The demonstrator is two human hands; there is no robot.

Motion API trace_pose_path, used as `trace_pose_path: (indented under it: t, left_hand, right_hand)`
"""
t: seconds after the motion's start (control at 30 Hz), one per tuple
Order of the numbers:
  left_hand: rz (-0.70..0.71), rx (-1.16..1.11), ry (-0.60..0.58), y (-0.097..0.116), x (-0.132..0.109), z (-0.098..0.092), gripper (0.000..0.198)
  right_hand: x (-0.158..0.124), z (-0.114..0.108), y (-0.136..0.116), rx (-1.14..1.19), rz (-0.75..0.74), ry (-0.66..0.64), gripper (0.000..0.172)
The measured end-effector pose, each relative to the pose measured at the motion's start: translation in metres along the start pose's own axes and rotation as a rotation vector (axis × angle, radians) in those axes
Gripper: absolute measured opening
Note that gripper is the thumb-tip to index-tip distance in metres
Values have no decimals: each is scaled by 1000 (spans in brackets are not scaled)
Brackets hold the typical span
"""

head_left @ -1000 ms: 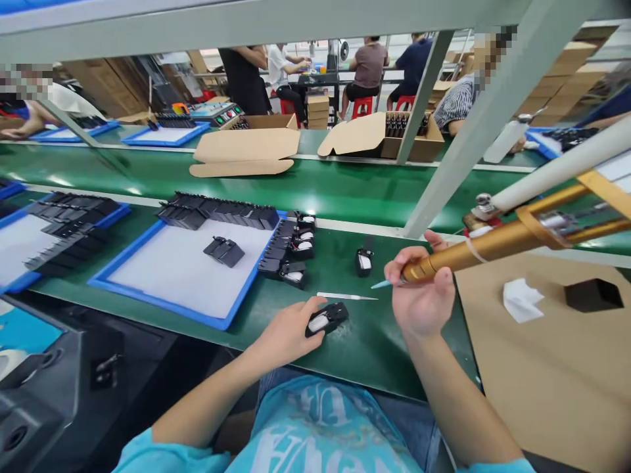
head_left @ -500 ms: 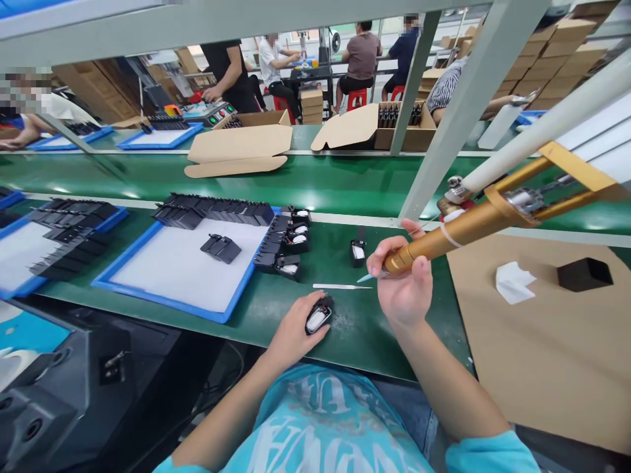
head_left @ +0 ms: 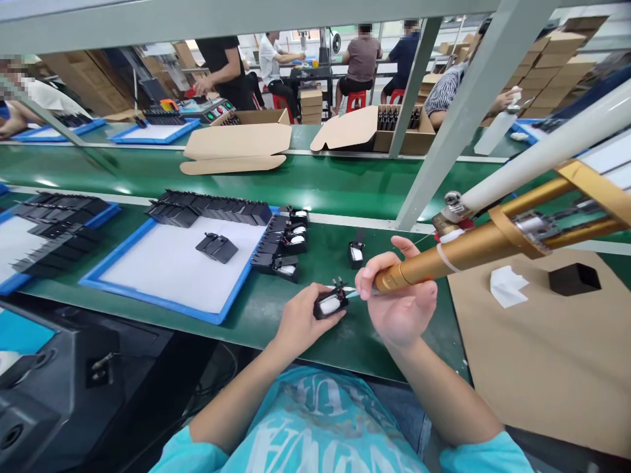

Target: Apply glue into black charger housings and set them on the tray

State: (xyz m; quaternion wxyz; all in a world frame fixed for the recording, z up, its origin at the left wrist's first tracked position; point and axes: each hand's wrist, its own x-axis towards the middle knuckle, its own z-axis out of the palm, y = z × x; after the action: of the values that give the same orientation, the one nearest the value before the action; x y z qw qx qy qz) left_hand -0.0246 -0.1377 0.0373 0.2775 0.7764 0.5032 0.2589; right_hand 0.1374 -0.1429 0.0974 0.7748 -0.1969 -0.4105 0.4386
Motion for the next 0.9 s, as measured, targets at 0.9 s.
trace_pose_path:
  t: [0.9]
  left_hand:
    - [-20, -110, -24, 18, 12, 6, 32]
  right_hand:
    - [1, 0, -1, -96, -5, 75, 50]
